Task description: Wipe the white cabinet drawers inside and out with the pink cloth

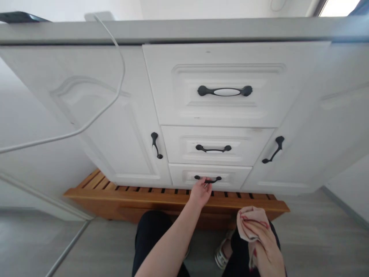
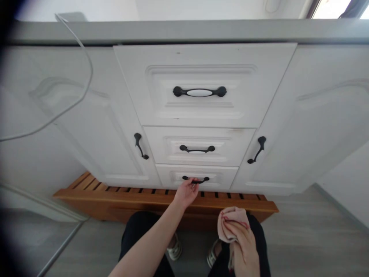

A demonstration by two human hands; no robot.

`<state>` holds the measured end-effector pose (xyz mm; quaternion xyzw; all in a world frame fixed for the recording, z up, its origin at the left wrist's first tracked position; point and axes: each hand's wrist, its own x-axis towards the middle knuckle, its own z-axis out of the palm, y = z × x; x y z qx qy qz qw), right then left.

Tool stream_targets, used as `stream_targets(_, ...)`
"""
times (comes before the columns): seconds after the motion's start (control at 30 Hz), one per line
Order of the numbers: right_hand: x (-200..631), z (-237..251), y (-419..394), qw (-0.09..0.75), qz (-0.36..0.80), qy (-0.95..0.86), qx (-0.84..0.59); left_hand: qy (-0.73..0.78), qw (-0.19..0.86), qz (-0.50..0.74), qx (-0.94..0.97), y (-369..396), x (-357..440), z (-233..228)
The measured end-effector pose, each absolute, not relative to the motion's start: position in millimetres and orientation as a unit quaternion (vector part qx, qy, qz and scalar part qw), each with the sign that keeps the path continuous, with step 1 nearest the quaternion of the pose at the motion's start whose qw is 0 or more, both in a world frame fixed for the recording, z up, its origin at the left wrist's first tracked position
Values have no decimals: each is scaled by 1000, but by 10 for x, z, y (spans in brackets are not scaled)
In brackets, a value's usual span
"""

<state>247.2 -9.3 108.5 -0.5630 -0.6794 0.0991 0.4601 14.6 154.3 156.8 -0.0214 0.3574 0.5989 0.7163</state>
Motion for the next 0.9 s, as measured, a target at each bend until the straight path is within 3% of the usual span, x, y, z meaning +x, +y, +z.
stream_targets(0.23,2398,1285,19,500,194,-588,-606,352,706,613,-44,1271,277,1548)
stream_targets(0.63,2110,2139,-192,521,182,-622,-555,334,738,587,-15,132,149,1385)
stream_targets(0.8,2114,2807,202,451,212,-712,-495,339,749,568,-29,-63,157,1416)
stream_targets(0.9,1971,3105,726,299,314,-805,-405,357,756,548,-35,-204,145,1413)
